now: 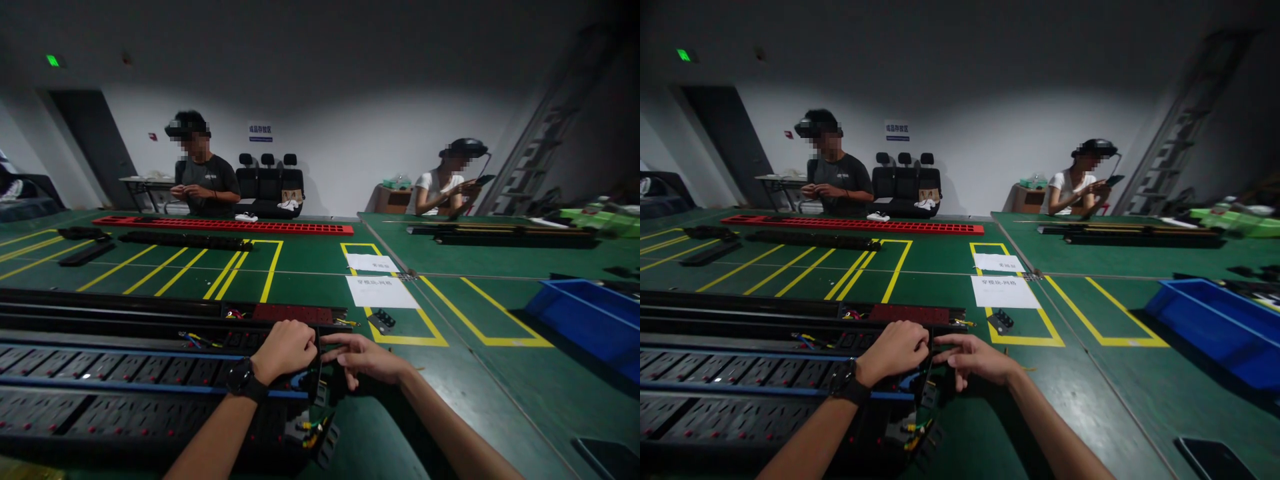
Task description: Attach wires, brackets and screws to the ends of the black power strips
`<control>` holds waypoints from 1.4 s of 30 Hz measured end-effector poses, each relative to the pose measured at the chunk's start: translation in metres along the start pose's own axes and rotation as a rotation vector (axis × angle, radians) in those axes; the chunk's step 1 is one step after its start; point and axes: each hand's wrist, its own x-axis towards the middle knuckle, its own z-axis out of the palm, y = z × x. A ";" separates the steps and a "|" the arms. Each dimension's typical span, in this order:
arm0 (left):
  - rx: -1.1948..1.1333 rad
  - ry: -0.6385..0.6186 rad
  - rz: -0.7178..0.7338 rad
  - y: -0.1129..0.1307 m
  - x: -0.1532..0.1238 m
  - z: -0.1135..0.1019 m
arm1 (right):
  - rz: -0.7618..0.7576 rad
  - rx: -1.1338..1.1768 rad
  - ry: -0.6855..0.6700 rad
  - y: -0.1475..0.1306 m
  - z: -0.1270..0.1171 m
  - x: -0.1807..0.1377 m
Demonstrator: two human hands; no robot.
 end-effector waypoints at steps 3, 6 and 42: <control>-0.001 0.001 0.002 0.000 0.000 0.000 | 0.001 -0.002 -0.001 0.000 0.000 0.000; 0.002 -0.003 0.001 0.001 0.000 -0.001 | 0.007 -0.004 0.001 -0.001 0.000 0.000; 0.043 -0.017 0.035 0.000 0.002 -0.001 | -0.028 -0.569 0.190 -0.040 0.013 -0.055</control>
